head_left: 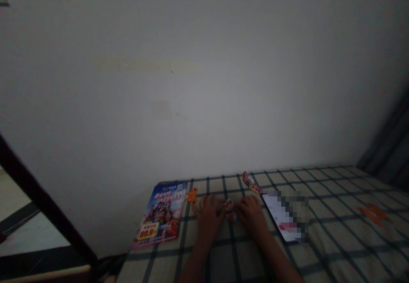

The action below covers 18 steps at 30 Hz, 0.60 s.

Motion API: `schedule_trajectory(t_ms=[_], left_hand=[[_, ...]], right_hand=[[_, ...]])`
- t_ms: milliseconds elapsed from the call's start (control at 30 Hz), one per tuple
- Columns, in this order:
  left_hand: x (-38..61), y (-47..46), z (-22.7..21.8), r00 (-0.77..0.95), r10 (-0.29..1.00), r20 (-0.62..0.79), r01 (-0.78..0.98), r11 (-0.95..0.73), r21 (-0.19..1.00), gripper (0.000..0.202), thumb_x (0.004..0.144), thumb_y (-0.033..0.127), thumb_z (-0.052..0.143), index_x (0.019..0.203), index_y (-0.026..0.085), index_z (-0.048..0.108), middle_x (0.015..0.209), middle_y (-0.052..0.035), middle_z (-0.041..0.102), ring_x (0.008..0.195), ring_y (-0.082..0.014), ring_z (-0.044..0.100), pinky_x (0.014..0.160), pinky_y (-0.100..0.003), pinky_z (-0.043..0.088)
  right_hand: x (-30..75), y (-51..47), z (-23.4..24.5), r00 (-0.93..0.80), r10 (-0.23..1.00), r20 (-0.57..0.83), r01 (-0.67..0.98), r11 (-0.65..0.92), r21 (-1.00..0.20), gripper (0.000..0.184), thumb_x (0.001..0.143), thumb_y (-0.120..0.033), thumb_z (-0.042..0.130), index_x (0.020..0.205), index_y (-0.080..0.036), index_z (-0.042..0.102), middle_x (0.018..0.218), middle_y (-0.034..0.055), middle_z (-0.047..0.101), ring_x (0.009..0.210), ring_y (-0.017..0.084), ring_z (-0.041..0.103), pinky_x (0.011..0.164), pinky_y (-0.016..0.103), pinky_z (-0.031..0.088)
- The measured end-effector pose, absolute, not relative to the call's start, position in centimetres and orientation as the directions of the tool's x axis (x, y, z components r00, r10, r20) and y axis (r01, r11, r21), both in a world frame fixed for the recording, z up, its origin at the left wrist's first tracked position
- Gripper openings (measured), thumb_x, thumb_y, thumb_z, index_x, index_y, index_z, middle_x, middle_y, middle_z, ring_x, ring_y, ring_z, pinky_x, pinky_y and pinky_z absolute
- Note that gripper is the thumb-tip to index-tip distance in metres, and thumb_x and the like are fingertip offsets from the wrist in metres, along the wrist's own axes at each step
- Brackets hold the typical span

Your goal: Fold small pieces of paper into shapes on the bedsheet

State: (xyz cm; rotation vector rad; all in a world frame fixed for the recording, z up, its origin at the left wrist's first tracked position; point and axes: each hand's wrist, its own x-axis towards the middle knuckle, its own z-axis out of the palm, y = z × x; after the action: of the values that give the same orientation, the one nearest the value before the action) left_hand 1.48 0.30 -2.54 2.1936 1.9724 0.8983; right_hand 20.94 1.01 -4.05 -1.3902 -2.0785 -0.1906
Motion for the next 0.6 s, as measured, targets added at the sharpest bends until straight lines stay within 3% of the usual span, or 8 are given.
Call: schedule_trajectory(t_ms=[233,433,600], left_hand=[[1.65,0.18,-2.47,0.04,0.936,0.349,0.903,-0.183,0.389,0.022,0.092,0.052,0.056,0.108,0.052,0.071,0.145,0.002,0.053,0.136,-0.0341,0.039,0.111,-0.077,0.006],[1.98,0.01,-2.09,0.033,0.937,0.347,0.906,-0.175,0.385,0.026,0.092,0.058,0.053,0.107,0.049,0.073,0.146,0.0016,0.053,0.138,-0.0346,0.037,0.112,-0.077,0.002],[2.38,0.22,-1.75,0.009,0.948,0.318,0.913,-0.137,0.383,0.03,0.094,0.056,0.049,0.102,0.044,0.076,0.143,-0.0016,0.055,0.137,-0.0346,0.037,0.111,-0.078,0.006]], right_hand=[[20.45,0.69,-3.81,-0.189,0.745,0.64,0.874,0.425,-0.236,0.006,0.086,-0.022,0.069,0.084,-0.027,0.071,0.088,0.0005,0.066,0.096,0.019,0.056,0.109,0.042,0.029],[20.46,0.82,-4.05,-0.183,0.737,0.651,0.875,0.424,-0.233,0.005,0.085,-0.024,0.07,0.086,-0.029,0.072,0.089,0.0,0.066,0.098,0.02,0.056,0.11,0.043,0.027],[20.38,0.67,-3.82,-0.186,0.757,0.627,0.884,0.408,-0.23,0.007,0.086,-0.024,0.07,0.088,-0.03,0.073,0.09,0.0002,0.066,0.099,0.02,0.056,0.111,0.042,0.026]])
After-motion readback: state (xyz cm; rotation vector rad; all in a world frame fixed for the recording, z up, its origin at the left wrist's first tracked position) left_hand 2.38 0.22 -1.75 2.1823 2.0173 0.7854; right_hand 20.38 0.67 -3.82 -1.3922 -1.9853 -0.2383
